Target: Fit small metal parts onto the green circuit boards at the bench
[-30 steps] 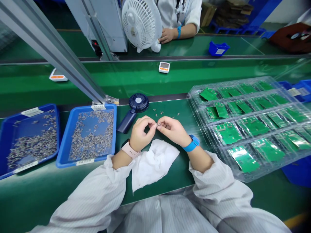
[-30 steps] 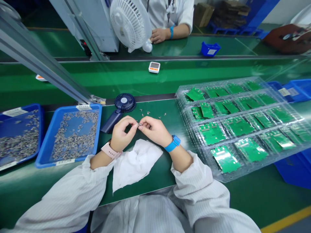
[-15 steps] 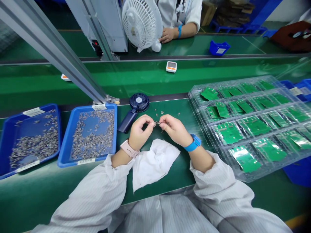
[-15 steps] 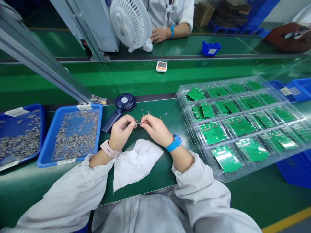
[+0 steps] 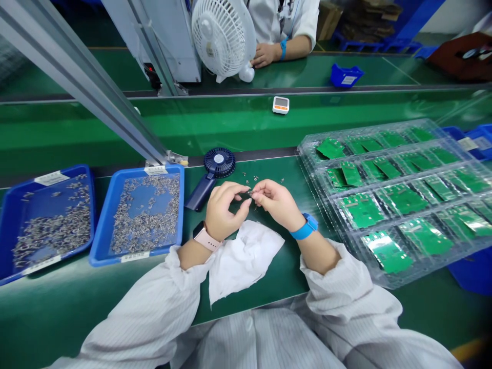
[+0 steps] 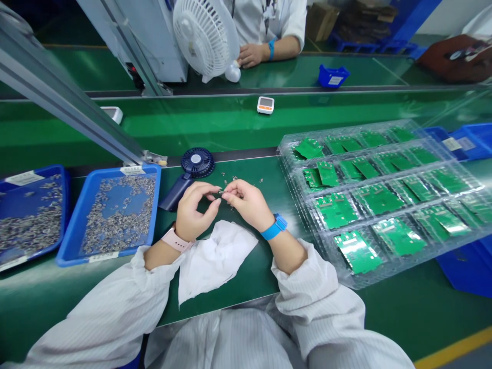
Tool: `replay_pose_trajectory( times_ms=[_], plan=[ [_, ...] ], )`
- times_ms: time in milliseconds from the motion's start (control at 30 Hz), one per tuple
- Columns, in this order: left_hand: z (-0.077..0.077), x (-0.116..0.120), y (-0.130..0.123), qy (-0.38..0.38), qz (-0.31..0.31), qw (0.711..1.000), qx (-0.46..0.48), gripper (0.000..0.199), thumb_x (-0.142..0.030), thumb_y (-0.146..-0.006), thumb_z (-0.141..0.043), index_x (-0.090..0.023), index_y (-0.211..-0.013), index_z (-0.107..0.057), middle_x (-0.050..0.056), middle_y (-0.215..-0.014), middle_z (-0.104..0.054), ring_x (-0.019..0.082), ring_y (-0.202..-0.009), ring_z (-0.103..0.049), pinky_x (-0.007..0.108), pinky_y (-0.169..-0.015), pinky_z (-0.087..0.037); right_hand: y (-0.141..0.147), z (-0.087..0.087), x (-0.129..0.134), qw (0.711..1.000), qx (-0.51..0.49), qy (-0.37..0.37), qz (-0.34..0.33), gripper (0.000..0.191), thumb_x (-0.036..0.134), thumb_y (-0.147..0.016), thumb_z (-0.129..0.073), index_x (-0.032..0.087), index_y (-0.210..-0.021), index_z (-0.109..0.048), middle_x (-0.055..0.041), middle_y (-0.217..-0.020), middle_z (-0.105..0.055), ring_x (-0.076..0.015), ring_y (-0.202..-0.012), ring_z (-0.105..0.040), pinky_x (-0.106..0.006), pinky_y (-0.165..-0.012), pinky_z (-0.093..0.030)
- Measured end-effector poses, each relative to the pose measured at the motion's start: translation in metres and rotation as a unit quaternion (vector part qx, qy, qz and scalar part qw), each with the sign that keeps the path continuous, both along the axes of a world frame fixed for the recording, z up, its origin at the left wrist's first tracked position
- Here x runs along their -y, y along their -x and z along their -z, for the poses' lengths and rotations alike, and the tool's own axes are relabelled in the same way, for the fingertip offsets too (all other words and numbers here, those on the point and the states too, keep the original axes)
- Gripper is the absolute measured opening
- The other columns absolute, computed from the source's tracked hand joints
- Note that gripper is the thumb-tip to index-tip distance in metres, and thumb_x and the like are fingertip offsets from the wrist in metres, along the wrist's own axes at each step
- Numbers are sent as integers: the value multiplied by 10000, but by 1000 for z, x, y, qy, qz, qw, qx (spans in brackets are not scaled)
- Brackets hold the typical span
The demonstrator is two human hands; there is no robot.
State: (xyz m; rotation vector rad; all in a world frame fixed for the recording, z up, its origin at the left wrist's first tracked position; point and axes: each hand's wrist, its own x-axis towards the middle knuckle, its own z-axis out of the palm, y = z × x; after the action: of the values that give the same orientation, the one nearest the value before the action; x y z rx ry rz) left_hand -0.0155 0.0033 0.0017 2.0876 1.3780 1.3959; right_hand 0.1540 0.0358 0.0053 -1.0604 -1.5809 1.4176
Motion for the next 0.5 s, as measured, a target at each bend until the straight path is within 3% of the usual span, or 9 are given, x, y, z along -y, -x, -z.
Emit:
replay_pose_trajectory(
  times_ms=[133, 500],
  plan=[
    [2, 1, -1, -26, -8, 999, -32, 148, -231, -851, -648, -203, -995, -630, 35, -933, -694, 151, -729, -628, 351, -789, -480, 2, -1, 1, 997, -56, 49, -9, 329, 469, -769, -713, 194, -840, -547, 17, -725, -586, -96, -597, -529, -208, -484, -408],
    [-1, -2, -1, 7, 37, 998, 57, 52, -159, -852, -627, -196, -875, -598, 32, -869, -665, 160, -770, -626, 329, -747, -491, -1, -7, 1, 996, -77, 48, -28, 341, 479, -756, -741, 191, -875, -604, 8, -768, -601, -94, -636, -527, -230, -572, -444]
  ],
)
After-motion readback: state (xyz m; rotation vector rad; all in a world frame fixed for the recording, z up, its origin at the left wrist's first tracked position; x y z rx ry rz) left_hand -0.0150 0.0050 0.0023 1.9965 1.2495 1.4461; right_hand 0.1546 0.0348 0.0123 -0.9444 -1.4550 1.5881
